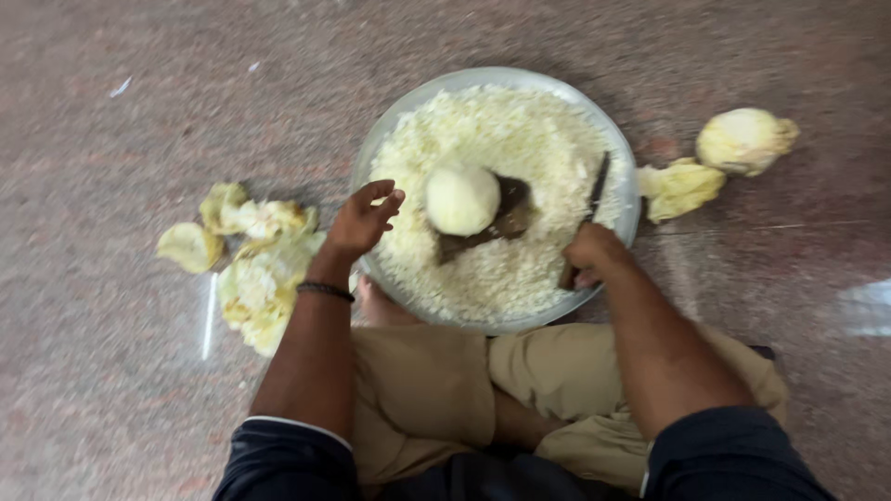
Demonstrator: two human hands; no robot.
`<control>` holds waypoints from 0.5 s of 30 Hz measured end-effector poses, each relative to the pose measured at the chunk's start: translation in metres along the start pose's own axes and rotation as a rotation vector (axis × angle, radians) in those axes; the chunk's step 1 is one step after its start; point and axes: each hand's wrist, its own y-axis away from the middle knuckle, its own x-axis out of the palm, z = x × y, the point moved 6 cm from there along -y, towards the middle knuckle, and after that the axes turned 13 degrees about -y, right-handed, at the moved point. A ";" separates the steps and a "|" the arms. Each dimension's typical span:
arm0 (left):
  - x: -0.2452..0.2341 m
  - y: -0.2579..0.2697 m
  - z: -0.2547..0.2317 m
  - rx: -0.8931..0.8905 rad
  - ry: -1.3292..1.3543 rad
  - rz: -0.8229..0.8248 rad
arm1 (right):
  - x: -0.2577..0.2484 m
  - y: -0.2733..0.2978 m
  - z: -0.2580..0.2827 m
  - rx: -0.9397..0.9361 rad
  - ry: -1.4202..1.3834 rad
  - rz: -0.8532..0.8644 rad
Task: The person is grating a head of cabbage by hand using a metal grater over a large plate, picking up and rotating the cabbage between grating actions.
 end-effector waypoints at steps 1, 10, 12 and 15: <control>-0.009 0.000 0.016 -0.088 0.002 0.015 | -0.001 -0.007 -0.001 -0.010 -0.021 0.019; -0.058 0.007 0.048 -0.169 -0.464 -0.394 | 0.001 -0.029 -0.014 -0.018 -0.218 0.091; -0.081 0.013 0.040 -0.102 -0.438 -0.739 | -0.003 -0.025 -0.012 -0.015 -0.204 0.083; -0.054 -0.004 0.053 -0.208 -0.499 -0.285 | -0.015 -0.015 -0.009 -0.082 -0.241 0.058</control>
